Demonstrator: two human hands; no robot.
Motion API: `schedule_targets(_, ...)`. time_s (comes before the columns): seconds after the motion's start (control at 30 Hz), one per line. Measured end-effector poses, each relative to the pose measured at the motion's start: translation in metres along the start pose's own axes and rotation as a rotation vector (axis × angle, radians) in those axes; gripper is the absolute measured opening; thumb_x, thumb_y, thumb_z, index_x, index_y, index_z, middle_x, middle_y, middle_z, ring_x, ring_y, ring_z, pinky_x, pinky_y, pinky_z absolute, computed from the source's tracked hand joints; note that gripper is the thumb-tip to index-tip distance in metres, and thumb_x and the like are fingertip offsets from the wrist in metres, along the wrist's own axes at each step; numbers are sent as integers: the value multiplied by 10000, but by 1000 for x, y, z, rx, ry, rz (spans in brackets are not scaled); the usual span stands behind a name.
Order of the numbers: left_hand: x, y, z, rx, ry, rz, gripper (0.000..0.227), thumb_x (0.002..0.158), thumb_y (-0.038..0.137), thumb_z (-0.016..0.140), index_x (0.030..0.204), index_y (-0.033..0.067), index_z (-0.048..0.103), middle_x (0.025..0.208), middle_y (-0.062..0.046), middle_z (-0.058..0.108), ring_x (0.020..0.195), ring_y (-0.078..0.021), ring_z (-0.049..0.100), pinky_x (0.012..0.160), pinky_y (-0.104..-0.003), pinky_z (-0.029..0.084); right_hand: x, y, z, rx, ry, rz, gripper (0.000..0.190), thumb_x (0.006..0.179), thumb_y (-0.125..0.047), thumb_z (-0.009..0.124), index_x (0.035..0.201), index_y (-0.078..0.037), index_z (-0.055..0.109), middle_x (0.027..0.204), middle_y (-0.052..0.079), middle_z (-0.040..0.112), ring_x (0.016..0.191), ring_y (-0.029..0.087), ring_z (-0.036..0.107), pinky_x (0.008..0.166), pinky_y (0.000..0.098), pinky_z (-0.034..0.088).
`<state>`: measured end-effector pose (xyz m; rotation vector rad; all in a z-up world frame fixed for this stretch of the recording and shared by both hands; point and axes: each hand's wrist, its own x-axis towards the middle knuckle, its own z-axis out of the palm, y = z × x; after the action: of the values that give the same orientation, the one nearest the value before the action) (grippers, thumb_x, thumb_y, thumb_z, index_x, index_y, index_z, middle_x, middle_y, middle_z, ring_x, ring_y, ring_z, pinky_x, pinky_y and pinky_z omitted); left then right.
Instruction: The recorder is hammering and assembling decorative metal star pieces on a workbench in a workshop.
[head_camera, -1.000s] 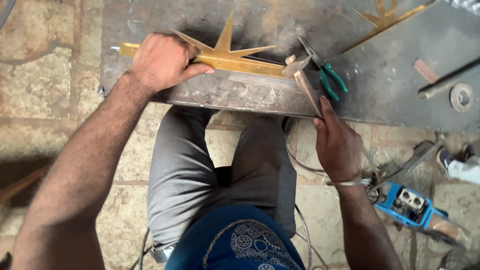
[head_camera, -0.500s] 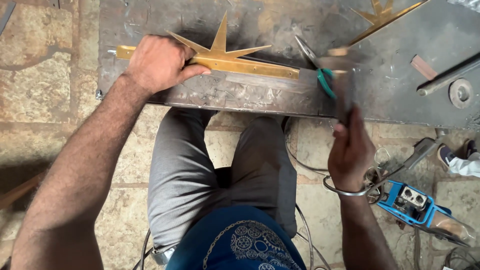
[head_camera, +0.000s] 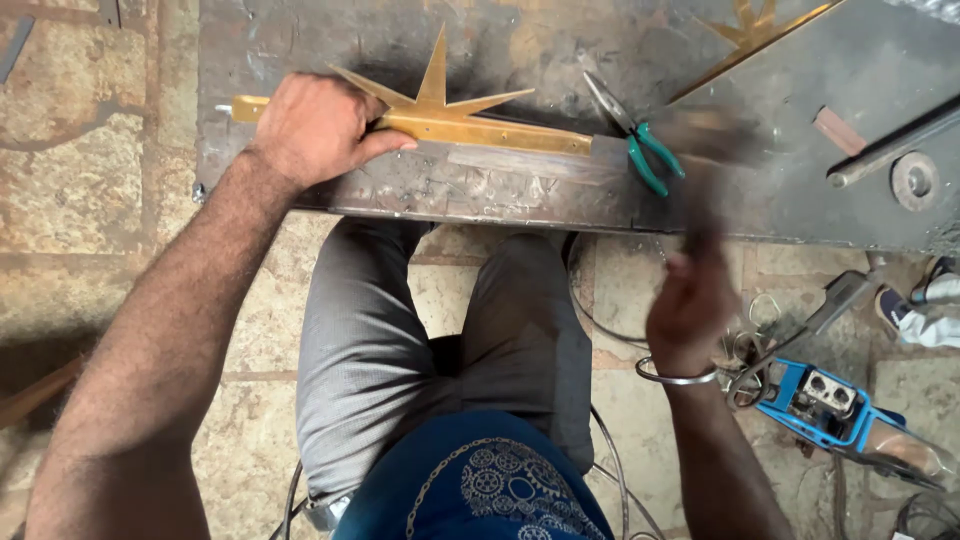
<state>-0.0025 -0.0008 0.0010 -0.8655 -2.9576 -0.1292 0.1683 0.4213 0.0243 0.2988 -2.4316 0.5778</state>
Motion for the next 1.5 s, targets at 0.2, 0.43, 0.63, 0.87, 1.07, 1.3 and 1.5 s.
schedule_targets(0.2,2,2,-3,-18,-74,-24,696,974,766,514,975,118,767,774,-79,716,760,-274,716,718,-445,579,38,-23,-16,-254,-291,33,462,1074,-174,632,1504,-18,573,1055,220,764,752,301,719,615,395,529)
schedule_targets(0.43,1,2,2,-8,-3,2,685,959,766,525,1063,135,771,765,-72,711,729,-260,715,674,-439,577,15,-23,4,124,24,317,484,1107,-224,563,1556,-63,482,870,143,692,677,265,661,631,374,531)
schedule_targets(0.63,1,1,1,-3,-36,7,667,979,757,533,1021,131,760,756,-55,706,718,-233,709,664,-412,580,52,-43,-7,-167,-432,24,443,1078,-221,605,1484,-48,574,1118,199,762,797,320,745,642,418,567)
schedule_targets(0.87,3,3,-4,-9,-64,-9,642,960,744,553,951,135,757,759,-74,702,705,-263,707,638,-433,578,32,-26,3,-111,-290,141,445,1089,-200,561,1505,-43,553,1149,226,726,846,379,715,724,451,560)
schedule_targets(1.07,0,0,2,-64,62,27,626,948,727,582,939,127,759,723,-76,693,694,-287,703,618,-447,562,48,-25,-6,-87,-351,56,382,1111,-208,574,1463,-61,566,1147,223,732,894,388,725,715,445,559)
schedule_targets(1.3,-41,0,-8,-252,-93,-279,685,891,776,610,913,110,771,561,-88,591,528,-266,623,546,-441,509,4,48,18,586,-258,850,316,1095,-204,603,1358,-27,606,719,32,554,510,119,472,456,315,366)
schedule_targets(1.5,-121,18,28,-984,122,-262,534,982,563,649,1054,54,795,757,1,719,670,-100,652,618,-300,535,29,-21,32,1725,-288,808,371,1025,-105,656,1382,-27,593,682,-5,543,530,116,521,488,304,454)
